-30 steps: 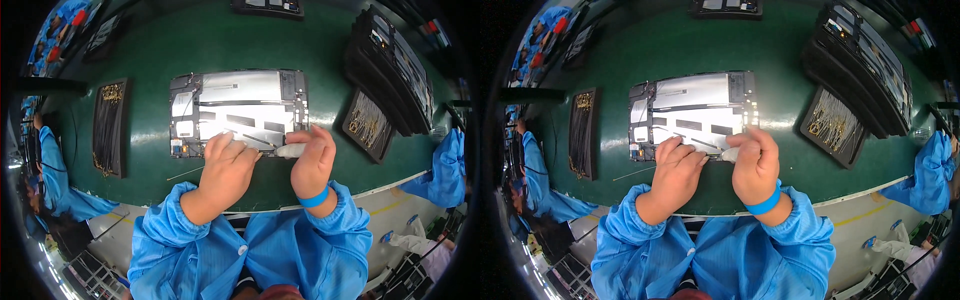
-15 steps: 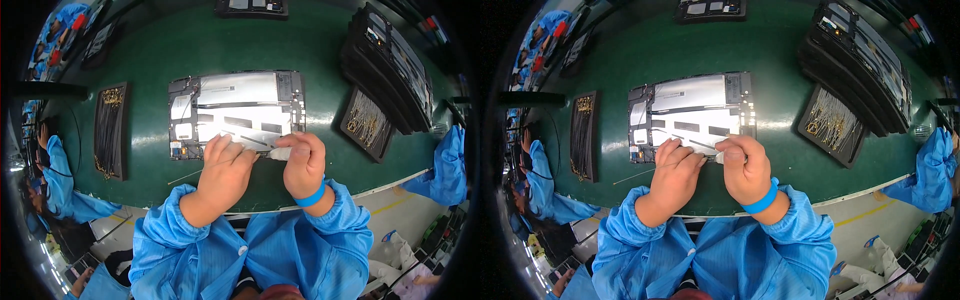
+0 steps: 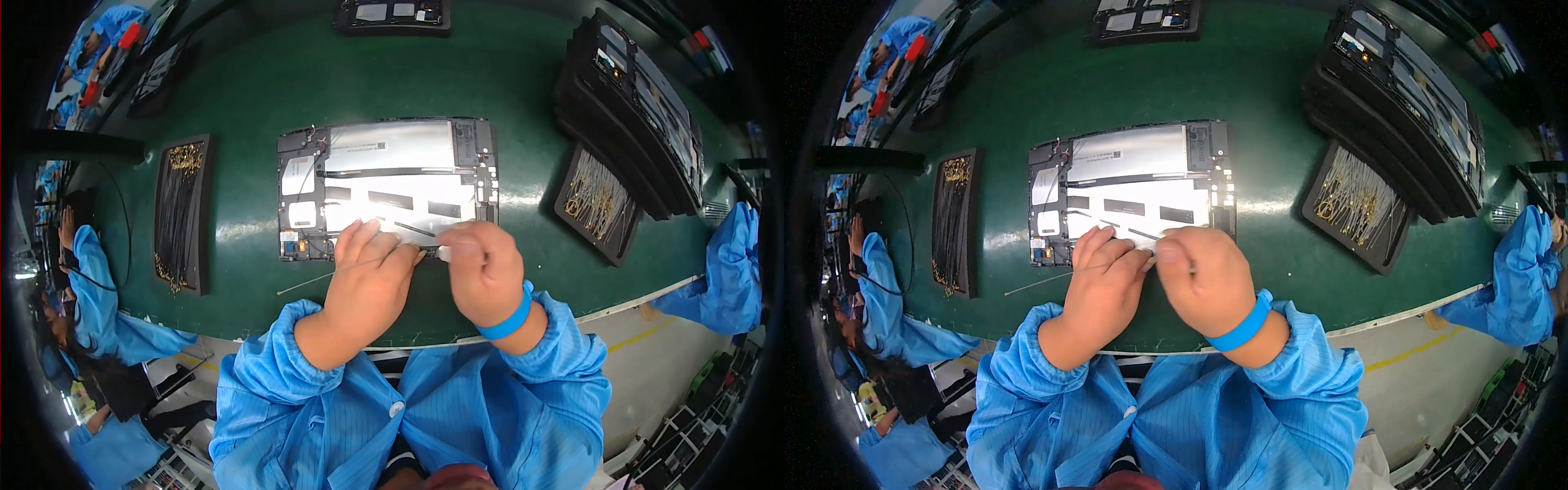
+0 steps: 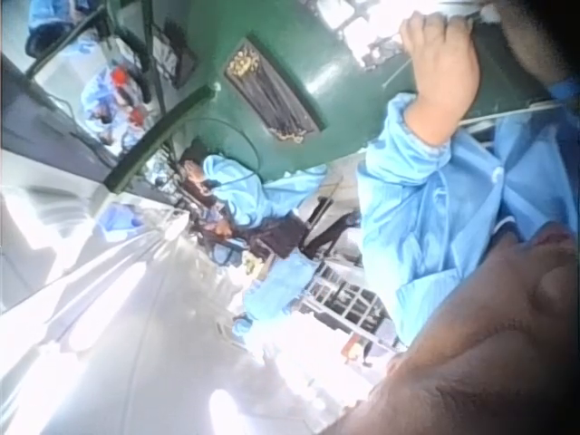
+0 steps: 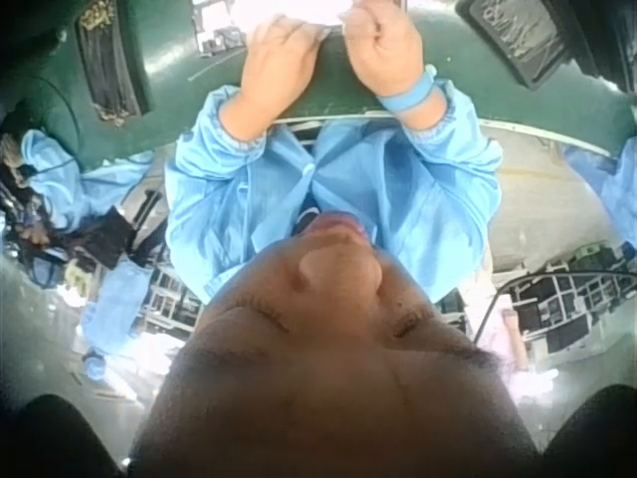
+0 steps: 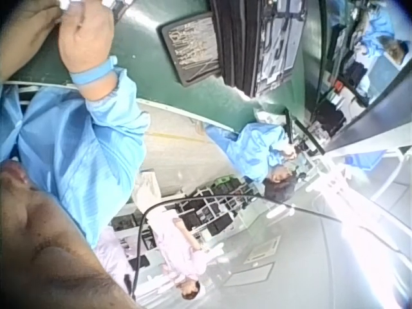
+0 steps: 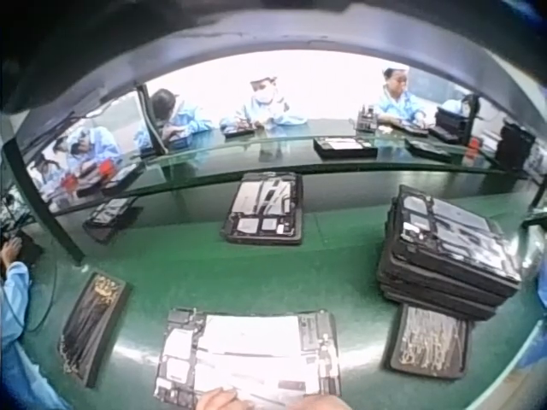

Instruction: The person assembles internal components of a tablet device by placing a battery, flex cables, and internal boards into a tablet chassis, securing them with adhesive tape. The components are manipulated by hand and with a plastic spudger and tweezers.

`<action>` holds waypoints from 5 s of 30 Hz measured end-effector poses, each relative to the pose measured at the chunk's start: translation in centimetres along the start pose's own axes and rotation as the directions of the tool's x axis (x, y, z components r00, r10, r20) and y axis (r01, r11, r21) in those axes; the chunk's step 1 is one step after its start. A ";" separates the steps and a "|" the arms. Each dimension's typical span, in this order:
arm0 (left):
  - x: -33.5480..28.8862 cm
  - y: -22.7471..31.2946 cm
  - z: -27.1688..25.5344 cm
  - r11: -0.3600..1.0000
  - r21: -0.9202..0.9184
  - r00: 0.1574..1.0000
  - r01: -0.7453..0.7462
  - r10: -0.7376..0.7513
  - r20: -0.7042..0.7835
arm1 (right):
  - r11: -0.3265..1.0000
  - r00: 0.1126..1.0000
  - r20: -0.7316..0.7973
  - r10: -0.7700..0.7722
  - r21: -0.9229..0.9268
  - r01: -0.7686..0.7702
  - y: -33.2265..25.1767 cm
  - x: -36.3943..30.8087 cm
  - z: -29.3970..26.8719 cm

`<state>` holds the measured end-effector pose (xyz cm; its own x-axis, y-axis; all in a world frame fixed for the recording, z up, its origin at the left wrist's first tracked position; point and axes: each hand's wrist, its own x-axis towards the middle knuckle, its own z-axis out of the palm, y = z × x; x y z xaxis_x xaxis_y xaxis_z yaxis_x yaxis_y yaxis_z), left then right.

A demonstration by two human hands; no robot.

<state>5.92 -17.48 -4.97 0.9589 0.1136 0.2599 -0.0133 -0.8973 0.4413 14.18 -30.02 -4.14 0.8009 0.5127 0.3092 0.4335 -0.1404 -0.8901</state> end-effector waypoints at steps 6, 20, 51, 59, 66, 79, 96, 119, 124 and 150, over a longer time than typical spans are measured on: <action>0.0 -0.2 -0.4 1.000 0.019 1.000 -0.004 0.004 0.018 | 0.966 0.973 0.190 -0.132 -0.193 0.169 -1.4 1.3 0.8; -2.6 -8.7 -6.6 0.621 -0.427 0.717 0.658 -0.689 0.104 | 0.440 0.457 0.206 0.865 0.126 -0.889 -0.5 0.2 -3.8; 0.2 -17.2 -7.2 0.816 -0.324 0.754 0.478 -0.571 -0.325 | 0.091 0.496 0.189 0.848 0.868 -0.488 5.1 24.6 14.3; 0.6 -16.6 -7.4 0.800 -0.323 0.756 0.506 -0.591 -0.282 | 0.227 0.451 0.055 0.891 0.807 -0.546 6.0 27.6 14.4; -0.1 -15.3 -7.9 -0.045 -0.889 0.437 0.455 -0.859 0.267 | 0.054 0.395 0.343 0.852 0.693 -0.719 -0.5 16.2 14.0; 0.4 -9.6 -9.1 -0.033 -0.859 0.826 0.510 -0.260 0.500 | 0.740 -0.084 0.993 0.084 -0.118 -0.662 -4.4 -3.4 9.9; -6.3 -22.6 -11.9 0.536 0.188 0.543 0.823 -0.648 -0.534 | 0.678 -0.170 0.970 0.172 -0.242 -0.694 -2.6 -2.8 10.7; -4.5 -7.2 -10.6 0.946 0.304 0.978 -0.115 0.162 -0.134 | 0.752 0.581 0.726 0.369 0.134 -0.646 -5.1 1.9 6.2; -4.8 -6.2 -9.9 0.954 0.256 0.977 -0.158 0.189 -0.100 | 0.871 0.699 0.639 0.322 0.090 -0.483 -5.2 1.7 6.0; -4.4 -5.3 -4.7 0.997 0.049 0.995 0.060 -0.056 -0.081 | 0.571 0.820 0.265 0.507 0.610 -0.550 -3.5 1.3 6.9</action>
<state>0.46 -11.20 -4.43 0.9321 0.1979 0.3033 0.0582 -0.9085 0.4138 10.82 -23.00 -2.90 0.7675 0.5736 -0.2862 -0.4444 0.1543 -0.8824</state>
